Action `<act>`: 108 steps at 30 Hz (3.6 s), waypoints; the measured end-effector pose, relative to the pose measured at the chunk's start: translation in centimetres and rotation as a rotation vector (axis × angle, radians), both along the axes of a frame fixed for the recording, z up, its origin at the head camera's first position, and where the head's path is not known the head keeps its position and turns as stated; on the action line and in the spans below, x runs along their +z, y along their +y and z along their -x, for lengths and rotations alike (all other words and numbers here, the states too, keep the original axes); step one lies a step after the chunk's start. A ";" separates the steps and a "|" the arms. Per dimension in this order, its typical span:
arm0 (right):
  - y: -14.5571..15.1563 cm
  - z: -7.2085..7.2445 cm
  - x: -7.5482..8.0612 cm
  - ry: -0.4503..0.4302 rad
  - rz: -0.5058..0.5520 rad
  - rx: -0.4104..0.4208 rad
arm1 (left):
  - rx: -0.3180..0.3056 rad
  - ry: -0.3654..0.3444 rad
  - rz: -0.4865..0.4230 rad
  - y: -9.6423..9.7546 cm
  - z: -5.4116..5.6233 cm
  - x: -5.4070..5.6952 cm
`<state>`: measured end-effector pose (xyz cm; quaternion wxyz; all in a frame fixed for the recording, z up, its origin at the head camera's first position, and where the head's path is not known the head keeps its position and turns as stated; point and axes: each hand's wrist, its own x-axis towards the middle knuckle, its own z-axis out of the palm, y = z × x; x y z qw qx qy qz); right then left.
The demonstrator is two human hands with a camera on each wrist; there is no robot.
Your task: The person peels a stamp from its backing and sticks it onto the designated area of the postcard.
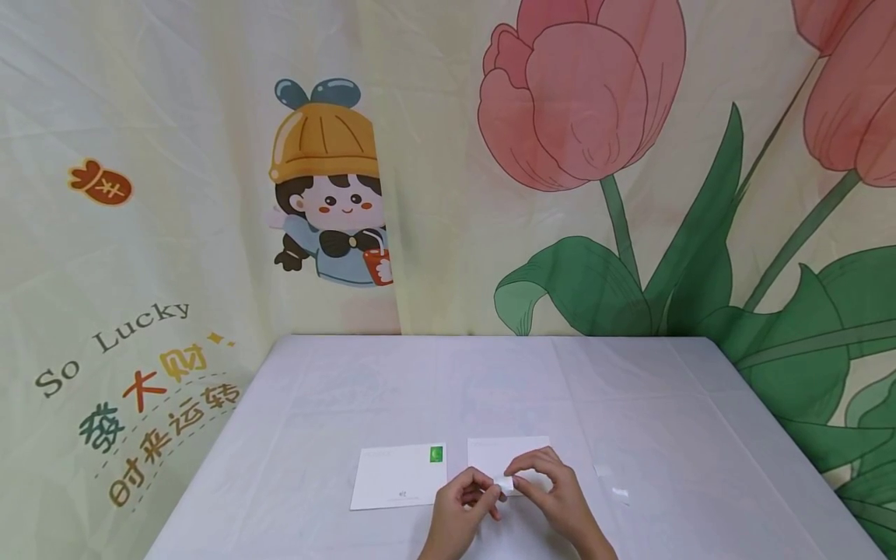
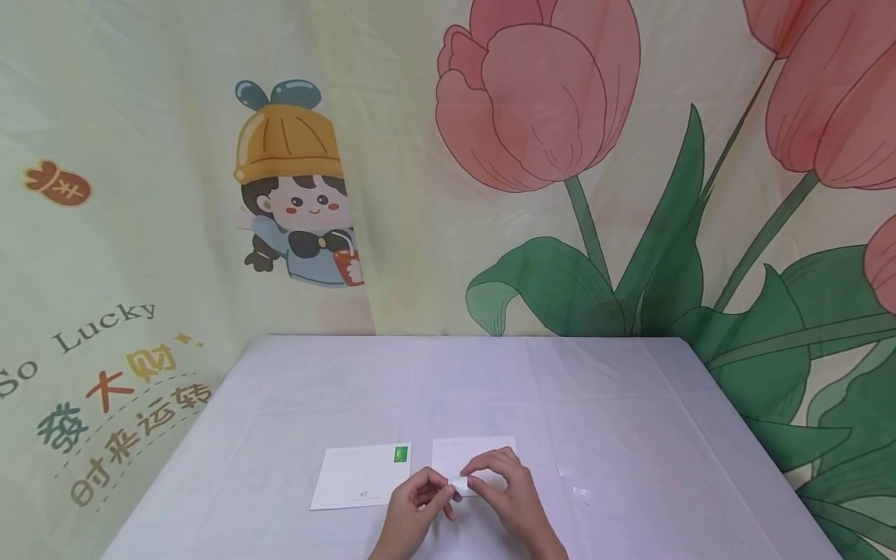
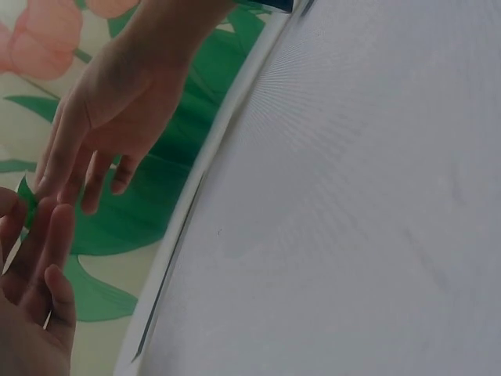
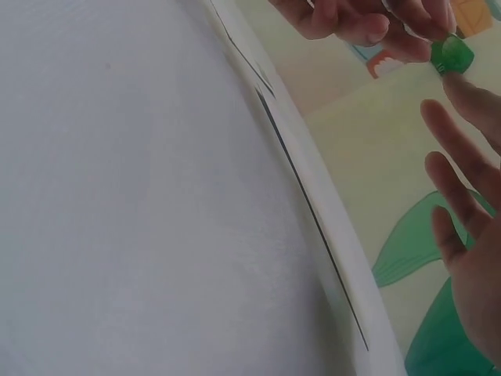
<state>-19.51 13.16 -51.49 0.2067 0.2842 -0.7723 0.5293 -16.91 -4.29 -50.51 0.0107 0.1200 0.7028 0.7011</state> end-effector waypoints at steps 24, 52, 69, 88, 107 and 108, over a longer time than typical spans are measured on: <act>-0.6 -1.0 1.2 -0.274 -0.020 0.140 | 0.335 0.381 0.150 0.4 -0.1 0.1; 0.3 -0.8 1.9 -0.220 0.070 0.038 | 0.050 0.146 0.188 -0.9 3.3 1.0; 3.1 3.4 0.5 -0.555 -0.030 -0.578 | 0.173 0.366 0.534 5.3 9.8 -0.2; 2.7 5.0 -2.7 -0.516 -0.265 -0.797 | 0.230 0.327 0.766 7.6 11.8 -3.8; 2.6 5.1 -3.2 -0.492 -0.287 -0.839 | 0.237 0.323 0.777 7.8 12.2 -4.4; 2.6 5.1 -3.2 -0.490 -0.288 -0.842 | 0.238 0.319 0.778 7.8 12.2 -4.4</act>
